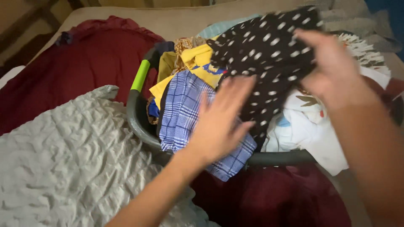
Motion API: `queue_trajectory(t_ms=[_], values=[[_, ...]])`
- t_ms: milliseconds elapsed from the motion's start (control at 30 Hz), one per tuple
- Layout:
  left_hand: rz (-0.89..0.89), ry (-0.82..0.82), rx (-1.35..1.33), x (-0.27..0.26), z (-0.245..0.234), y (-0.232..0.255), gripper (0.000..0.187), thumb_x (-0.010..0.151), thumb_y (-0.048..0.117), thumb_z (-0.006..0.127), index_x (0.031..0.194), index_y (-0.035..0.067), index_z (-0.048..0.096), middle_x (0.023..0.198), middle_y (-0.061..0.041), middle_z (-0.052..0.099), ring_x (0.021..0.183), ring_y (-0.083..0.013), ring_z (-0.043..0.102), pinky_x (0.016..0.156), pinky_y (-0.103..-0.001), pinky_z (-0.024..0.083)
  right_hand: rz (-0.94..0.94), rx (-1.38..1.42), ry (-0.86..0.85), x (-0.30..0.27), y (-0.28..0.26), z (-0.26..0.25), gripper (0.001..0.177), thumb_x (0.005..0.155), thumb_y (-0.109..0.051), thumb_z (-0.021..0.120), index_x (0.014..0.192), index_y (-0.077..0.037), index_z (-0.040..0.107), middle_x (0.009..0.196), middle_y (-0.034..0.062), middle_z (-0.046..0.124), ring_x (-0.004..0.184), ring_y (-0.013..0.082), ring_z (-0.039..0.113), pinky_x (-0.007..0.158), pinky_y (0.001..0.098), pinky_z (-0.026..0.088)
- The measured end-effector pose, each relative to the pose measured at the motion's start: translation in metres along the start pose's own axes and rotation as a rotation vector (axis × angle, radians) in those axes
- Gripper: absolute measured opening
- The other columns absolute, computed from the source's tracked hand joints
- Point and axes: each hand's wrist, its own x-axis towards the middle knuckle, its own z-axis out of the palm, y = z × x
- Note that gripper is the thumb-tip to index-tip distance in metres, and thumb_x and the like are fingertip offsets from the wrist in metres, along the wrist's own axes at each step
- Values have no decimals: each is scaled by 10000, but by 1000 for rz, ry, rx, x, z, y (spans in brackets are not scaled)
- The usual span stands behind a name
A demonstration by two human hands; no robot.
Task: Folding various items of clothing and placing them into a dresser drawer
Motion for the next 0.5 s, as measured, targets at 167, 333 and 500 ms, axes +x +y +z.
queue_trajectory(t_ms=[167, 333, 500], values=[[-260, -282, 116, -38, 6, -75, 741, 945, 627, 349, 1536, 184, 295, 1627, -116, 179, 1504, -333, 51, 1127, -674, -20, -316, -69, -254, -12, -19, -30, 205, 785, -294, 673, 975, -233, 721, 1126, -87, 746, 1051, 42, 717, 911, 211, 581], [-359, -412, 114, -12, 1, -65, 730, 893, 510, 561, 1496, 156, 350, 1603, -136, 231, 1498, -387, 100, 1084, -777, 4, -196, -63, -340, -70, -16, -26, 318, 811, -246, 574, 1087, -115, 662, 1185, 2, 724, 1091, 88, 697, 913, 240, 569], [-330, -329, 204, -24, 29, -82, 790, 842, 457, 612, 1486, 99, 326, 1590, -78, 267, 1486, -382, 153, 1093, -767, 90, -78, 53, -508, -102, -15, -24, 229, 884, -231, 511, 992, -77, 642, 1006, 83, 711, 934, 213, 699, 828, 373, 557]])
